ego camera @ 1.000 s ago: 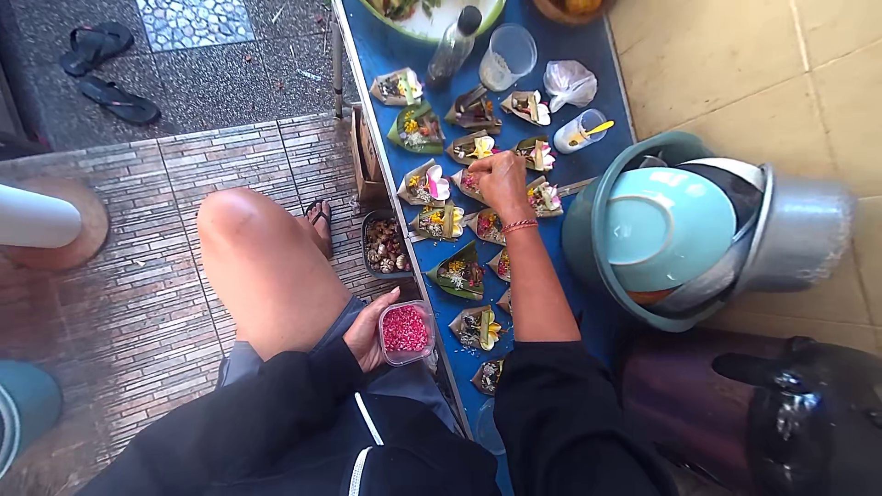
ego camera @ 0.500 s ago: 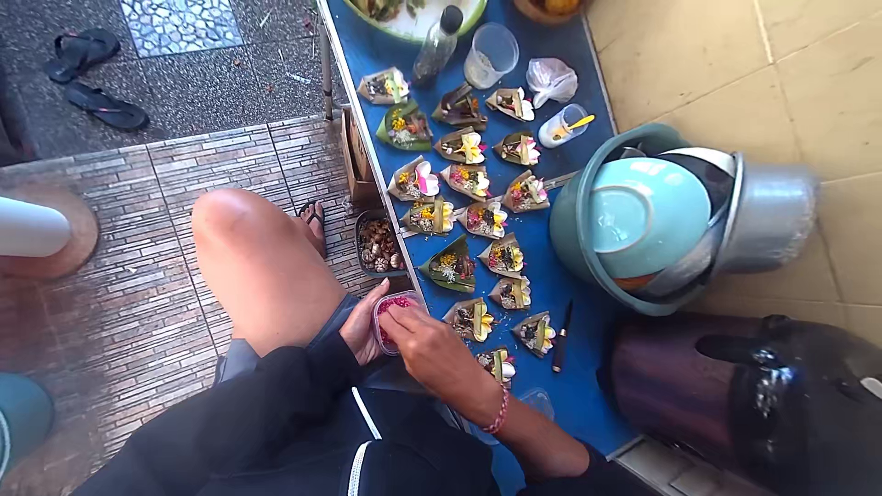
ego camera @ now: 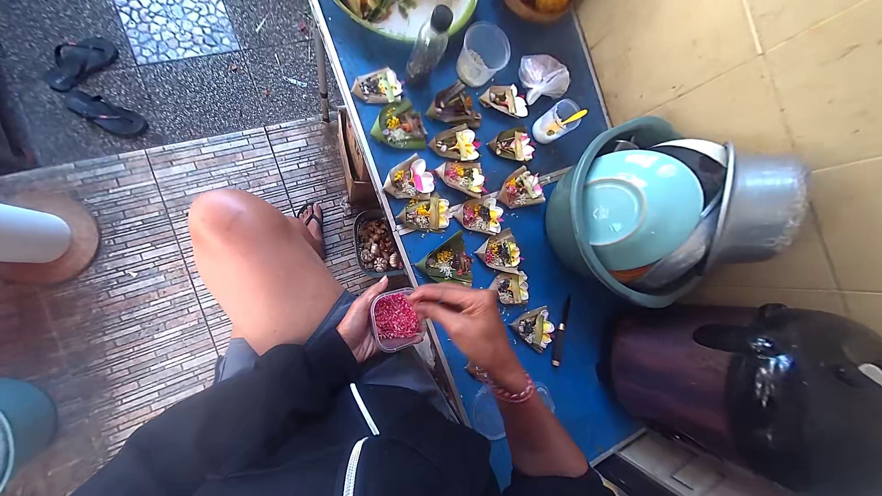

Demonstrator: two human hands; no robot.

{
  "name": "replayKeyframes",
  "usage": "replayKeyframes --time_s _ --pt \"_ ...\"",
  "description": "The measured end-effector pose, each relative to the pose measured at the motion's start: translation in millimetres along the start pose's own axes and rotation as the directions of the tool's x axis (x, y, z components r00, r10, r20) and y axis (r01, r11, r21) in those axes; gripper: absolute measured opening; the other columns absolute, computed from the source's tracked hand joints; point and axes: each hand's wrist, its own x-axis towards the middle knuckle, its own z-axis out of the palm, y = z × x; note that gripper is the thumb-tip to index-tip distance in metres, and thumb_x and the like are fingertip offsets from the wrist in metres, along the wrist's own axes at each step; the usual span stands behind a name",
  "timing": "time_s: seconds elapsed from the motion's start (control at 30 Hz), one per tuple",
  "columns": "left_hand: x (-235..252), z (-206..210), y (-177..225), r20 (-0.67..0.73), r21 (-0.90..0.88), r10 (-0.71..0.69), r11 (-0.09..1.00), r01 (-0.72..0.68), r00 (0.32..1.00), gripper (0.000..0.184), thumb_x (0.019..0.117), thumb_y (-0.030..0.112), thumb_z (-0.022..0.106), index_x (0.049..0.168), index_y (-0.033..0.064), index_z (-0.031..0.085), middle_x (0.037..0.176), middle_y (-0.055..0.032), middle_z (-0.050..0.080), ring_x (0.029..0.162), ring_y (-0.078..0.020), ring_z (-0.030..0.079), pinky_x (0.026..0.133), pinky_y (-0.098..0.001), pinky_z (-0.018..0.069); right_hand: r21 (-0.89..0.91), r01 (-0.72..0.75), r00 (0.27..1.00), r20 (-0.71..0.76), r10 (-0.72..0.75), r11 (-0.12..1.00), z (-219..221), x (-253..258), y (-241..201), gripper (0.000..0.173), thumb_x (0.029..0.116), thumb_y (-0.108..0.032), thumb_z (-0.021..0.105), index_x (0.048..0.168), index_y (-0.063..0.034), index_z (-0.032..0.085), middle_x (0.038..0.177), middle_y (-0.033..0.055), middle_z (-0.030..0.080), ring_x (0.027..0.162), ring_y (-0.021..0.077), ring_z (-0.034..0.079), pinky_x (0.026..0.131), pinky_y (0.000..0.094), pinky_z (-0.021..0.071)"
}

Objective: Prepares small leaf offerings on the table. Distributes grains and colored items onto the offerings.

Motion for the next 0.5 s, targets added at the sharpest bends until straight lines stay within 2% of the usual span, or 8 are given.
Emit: replayKeyframes --time_s 0.03,0.13,0.2,0.27,0.33,0.5 --pt "-1 2 1 -0.009 0.002 -0.010 1.000 0.010 1.000 0.065 0.1115 0.045 0.013 0.108 0.0030 0.063 0.091 -0.0154 0.073 0.085 -0.0256 0.074 0.076 -0.0406 0.0632 0.001 -0.051 0.997 -0.053 0.051 0.999 -15 3 3 0.011 0.0928 -0.002 0.068 0.100 -0.0012 0.077 0.099 0.0040 0.077 0.084 0.0086 0.073 0.078 0.0280 0.0629" --pt "-2 4 1 -0.016 -0.005 -0.027 1.000 0.027 1.000 0.066 0.1115 0.046 0.014 0.106 0.0028 0.063 0.089 -0.0157 0.073 0.083 -0.0264 0.074 0.074 -0.0407 0.0634 -0.118 -0.184 0.960 -0.234 0.153 0.976 -63 15 32 0.015 0.0943 -0.003 0.070 0.108 -0.0005 0.076 0.098 0.0077 0.076 0.079 0.0111 0.073 0.077 0.0315 0.0627" --pt "-2 3 0 0.005 -0.013 -0.025 1.000 0.025 1.000 0.067 0.1114 0.046 0.013 0.104 0.0029 0.064 0.089 -0.0154 0.072 0.082 -0.0264 0.074 0.074 -0.0409 0.0634 -0.217 -0.283 0.913 -0.359 0.193 0.934 -86 20 62 0.015 0.0948 -0.007 0.072 0.109 -0.0051 0.077 0.098 0.0079 0.076 0.077 0.0116 0.072 0.077 0.0316 0.0609" --pt "-1 3 -1 0.007 -0.019 -0.021 1.000 0.021 1.000 0.067 0.1113 0.045 0.012 0.104 0.0031 0.064 0.088 -0.0154 0.073 0.082 -0.0265 0.074 0.074 -0.0412 0.0635 -0.289 -0.355 0.880 -0.425 0.213 0.889 -100 24 89 0.015 0.0963 -0.010 0.071 0.110 -0.0073 0.077 0.099 0.0106 0.076 0.078 0.0182 0.071 0.077 0.0398 0.0593" --pt "-1 3 0 0.010 -0.021 -0.026 0.999 0.026 1.000 0.066 0.1113 0.045 0.013 0.105 0.0033 0.064 0.090 -0.0155 0.073 0.083 -0.0268 0.074 0.074 -0.0416 0.0635 -0.347 -0.406 0.864 -0.446 0.232 0.846 -104 27 101 0.015 0.0975 -0.009 0.069 0.110 -0.0067 0.077 0.100 0.0142 0.075 0.079 0.0257 0.071 0.078 0.0480 0.0574" --pt "0 3 0 0.009 -0.026 -0.027 0.999 0.027 1.000 0.065 0.1114 0.045 0.013 0.106 0.0028 0.063 0.090 -0.0162 0.073 0.084 -0.0274 0.074 0.075 -0.0417 0.0635 -0.472 -0.408 0.884 -0.417 0.211 0.781 -98 30 102 0.021 0.1026 -0.010 0.061 0.115 -0.0045 0.076 0.105 0.0202 0.075 0.090 0.0361 0.072 0.086 0.0572 0.0550"
